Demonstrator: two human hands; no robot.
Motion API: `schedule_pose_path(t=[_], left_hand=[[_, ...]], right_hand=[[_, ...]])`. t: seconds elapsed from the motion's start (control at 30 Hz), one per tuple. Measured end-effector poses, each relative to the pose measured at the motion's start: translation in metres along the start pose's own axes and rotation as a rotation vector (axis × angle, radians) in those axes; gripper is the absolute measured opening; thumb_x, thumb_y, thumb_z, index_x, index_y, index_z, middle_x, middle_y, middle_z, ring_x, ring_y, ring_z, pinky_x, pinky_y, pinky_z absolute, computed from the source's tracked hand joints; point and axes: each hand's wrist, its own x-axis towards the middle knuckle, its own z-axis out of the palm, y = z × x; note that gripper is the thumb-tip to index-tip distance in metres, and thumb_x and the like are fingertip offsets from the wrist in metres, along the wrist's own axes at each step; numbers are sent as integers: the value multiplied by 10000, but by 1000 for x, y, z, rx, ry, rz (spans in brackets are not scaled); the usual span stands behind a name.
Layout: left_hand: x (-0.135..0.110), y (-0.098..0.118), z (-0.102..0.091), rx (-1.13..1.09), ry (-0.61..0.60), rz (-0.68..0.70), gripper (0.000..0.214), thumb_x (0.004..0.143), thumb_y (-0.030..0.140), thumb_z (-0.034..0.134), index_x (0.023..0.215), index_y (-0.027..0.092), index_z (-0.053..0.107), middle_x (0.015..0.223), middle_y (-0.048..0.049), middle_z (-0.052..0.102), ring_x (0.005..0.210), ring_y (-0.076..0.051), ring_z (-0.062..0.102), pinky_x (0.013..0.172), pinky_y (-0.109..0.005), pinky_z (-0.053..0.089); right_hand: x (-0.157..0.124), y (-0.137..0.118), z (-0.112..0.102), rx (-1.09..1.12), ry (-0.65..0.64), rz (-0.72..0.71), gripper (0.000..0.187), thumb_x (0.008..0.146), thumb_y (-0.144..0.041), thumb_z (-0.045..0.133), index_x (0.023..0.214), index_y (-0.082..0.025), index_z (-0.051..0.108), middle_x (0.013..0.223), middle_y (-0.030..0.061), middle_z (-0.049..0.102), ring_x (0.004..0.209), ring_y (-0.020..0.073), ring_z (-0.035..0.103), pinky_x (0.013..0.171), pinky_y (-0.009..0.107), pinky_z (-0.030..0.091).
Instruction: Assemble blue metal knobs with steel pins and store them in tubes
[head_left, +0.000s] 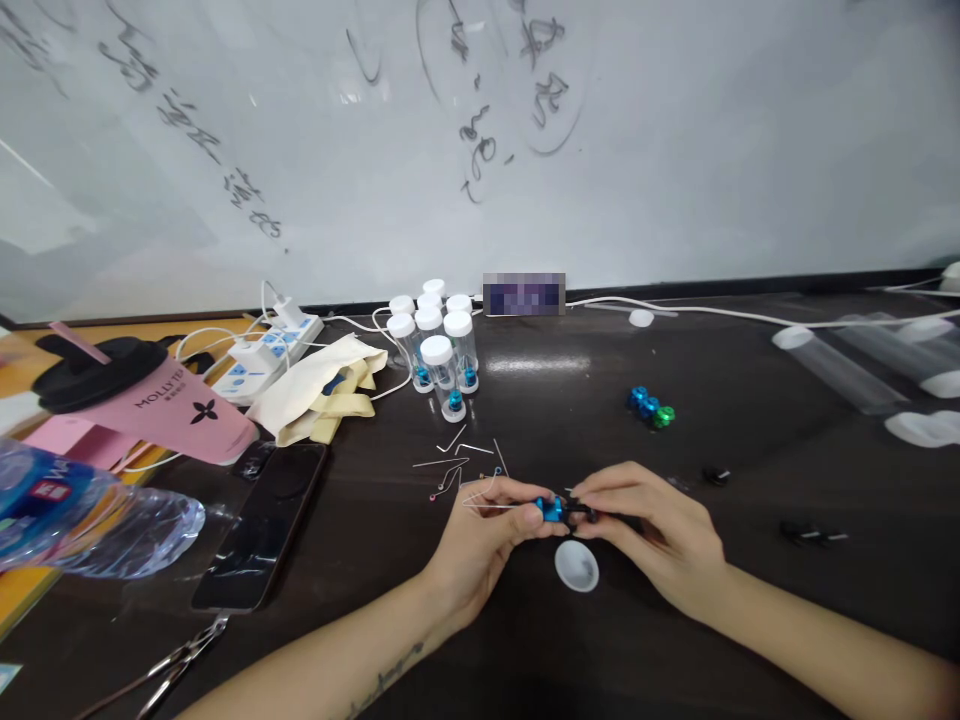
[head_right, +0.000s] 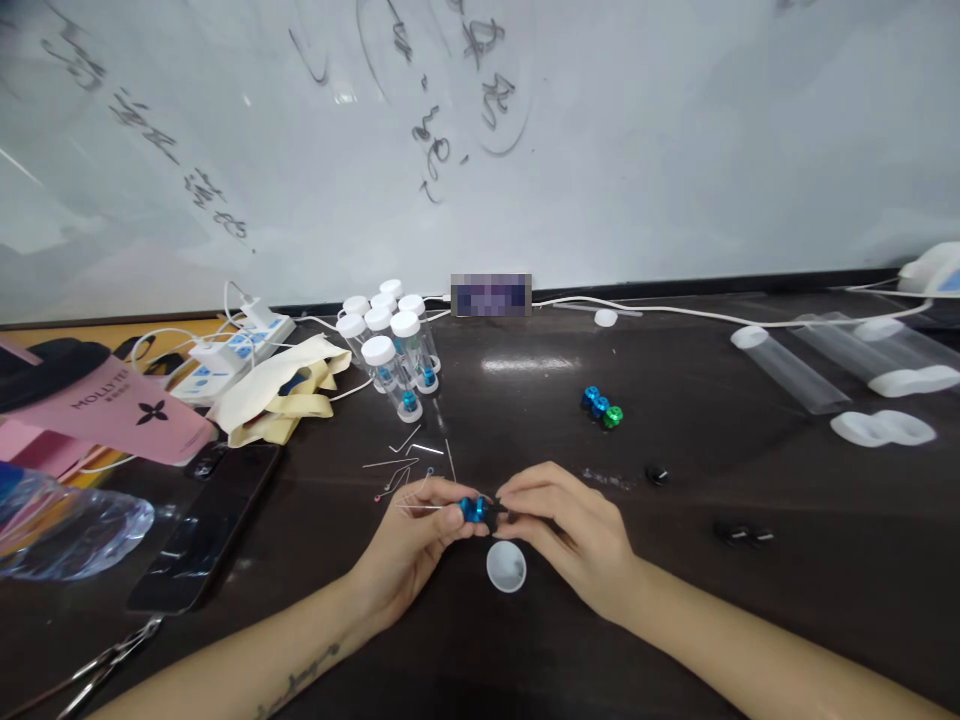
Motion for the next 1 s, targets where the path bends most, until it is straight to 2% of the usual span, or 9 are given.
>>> schedule_pose_path(t=[0.33, 0.6, 1.0], left_hand=[[1, 1, 1, 16, 31, -34, 184, 635, 185, 842, 780, 111, 757, 685, -50, 727, 624, -128, 680, 689, -235, 546], [0, 0, 1, 16, 7, -2, 143, 671, 157, 816, 793, 113, 755, 702, -40, 735, 640, -115, 685, 694, -213, 539], [-1, 0, 3, 77, 18, 69, 139, 654, 127, 820, 775, 137, 752, 782, -48, 760, 674, -130, 691, 738, -253, 544]], right_hand=[[-1, -1, -2, -71, -22, -78, 300, 869, -115, 635, 1127, -266, 662, 967, 75, 696, 849, 206, 696, 667, 320, 614], [2, -1, -2, -101, -22, -179, 225, 875, -87, 623, 1079, -166, 679, 963, 105, 684, 848, 189, 694, 667, 281, 606], [-2, 3, -1, -81, -34, -138, 260, 854, -60, 646, 1095, -157, 660, 973, 102, 669, 858, 192, 677, 667, 289, 596]])
